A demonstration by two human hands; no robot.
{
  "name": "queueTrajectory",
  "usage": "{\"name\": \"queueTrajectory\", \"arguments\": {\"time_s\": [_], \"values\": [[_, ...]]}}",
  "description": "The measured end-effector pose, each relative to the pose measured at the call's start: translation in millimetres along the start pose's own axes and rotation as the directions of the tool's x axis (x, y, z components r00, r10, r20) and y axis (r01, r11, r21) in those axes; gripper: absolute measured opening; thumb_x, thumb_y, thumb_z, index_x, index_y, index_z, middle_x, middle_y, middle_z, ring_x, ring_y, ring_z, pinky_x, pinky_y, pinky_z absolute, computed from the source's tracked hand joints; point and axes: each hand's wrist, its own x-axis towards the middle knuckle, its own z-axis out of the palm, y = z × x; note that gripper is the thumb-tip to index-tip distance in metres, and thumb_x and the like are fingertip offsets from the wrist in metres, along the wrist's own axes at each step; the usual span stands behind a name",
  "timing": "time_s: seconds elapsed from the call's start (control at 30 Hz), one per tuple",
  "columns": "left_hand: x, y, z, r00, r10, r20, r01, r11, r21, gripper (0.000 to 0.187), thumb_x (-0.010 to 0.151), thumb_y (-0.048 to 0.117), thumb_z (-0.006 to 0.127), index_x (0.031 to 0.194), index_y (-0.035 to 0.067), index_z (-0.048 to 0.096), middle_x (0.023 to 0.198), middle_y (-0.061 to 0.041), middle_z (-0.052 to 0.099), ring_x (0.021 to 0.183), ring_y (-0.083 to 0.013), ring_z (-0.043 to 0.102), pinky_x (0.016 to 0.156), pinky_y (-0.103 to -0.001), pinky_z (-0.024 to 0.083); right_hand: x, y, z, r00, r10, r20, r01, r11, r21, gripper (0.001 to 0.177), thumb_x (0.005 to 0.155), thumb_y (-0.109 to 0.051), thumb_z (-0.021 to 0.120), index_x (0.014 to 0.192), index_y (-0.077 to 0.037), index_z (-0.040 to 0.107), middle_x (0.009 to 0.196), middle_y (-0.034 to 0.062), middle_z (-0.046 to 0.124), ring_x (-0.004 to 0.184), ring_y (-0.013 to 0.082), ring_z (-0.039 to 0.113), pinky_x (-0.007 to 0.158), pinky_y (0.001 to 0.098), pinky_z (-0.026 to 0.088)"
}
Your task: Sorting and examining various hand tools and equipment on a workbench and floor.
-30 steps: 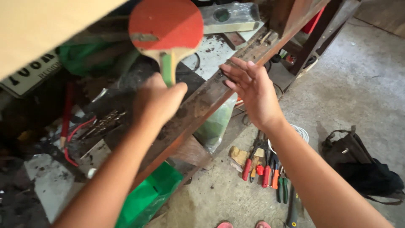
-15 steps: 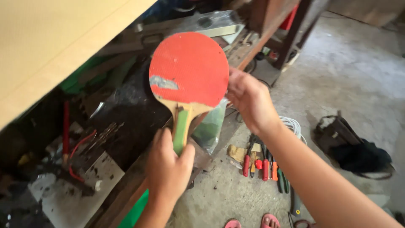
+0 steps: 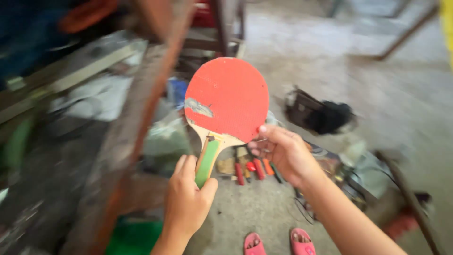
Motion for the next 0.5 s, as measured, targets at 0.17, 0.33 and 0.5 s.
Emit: {"name": "queueTrajectory", "arguments": {"time_s": [0.17,0.33,0.5], "values": [[8.4,40.7,81.5,0.978,0.129,0.166,-0.121,0.991,-0.057,0.021,0.074,0.013,0.065,0.085,0.000,0.054,0.088,-0.020,0.057,0.083,-0.0457,0.056,0.068,-0.051,0.045,-56.4,-25.8,-71.1,0.980,-0.006,-0.201,0.011,1.000,0.023,0.025,0.095,-0.025,0.062,0.106,-0.004,0.070,0.100,0.0102,0.075,0.093,0.0201,0.072,0.086,0.0380,0.056],[-3.7,91.2,163.1,0.894,0.049,0.445,-0.010,0.996,-0.088,0.018,0.075,0.016,0.064,0.090,0.006,0.065,0.091,-0.016,0.062,0.078,-0.0408,0.062,0.069,-0.049,0.047,-110.1,-29.8,-158.9,0.916,-0.078,-0.393,0.119,0.990,0.081,0.024,0.097,-0.027,0.064,0.105,-0.004,0.067,0.097,0.0090,0.071,0.092,0.0235,0.072,0.084,0.0404,0.056],[-39.3,98.4,263.2,0.847,0.116,0.520,-0.081,0.993,-0.089,0.030,0.079,0.021,0.069,0.093,-0.002,0.056,0.098,-0.022,0.059,0.093,-0.0441,0.060,0.079,-0.050,0.048,-157.9,-24.2,-207.8,0.864,0.027,-0.503,0.027,0.995,0.101,0.036,0.096,-0.034,0.063,0.107,-0.001,0.074,0.099,0.0102,0.076,0.090,0.0205,0.071,0.080,0.0370,0.055]]}}
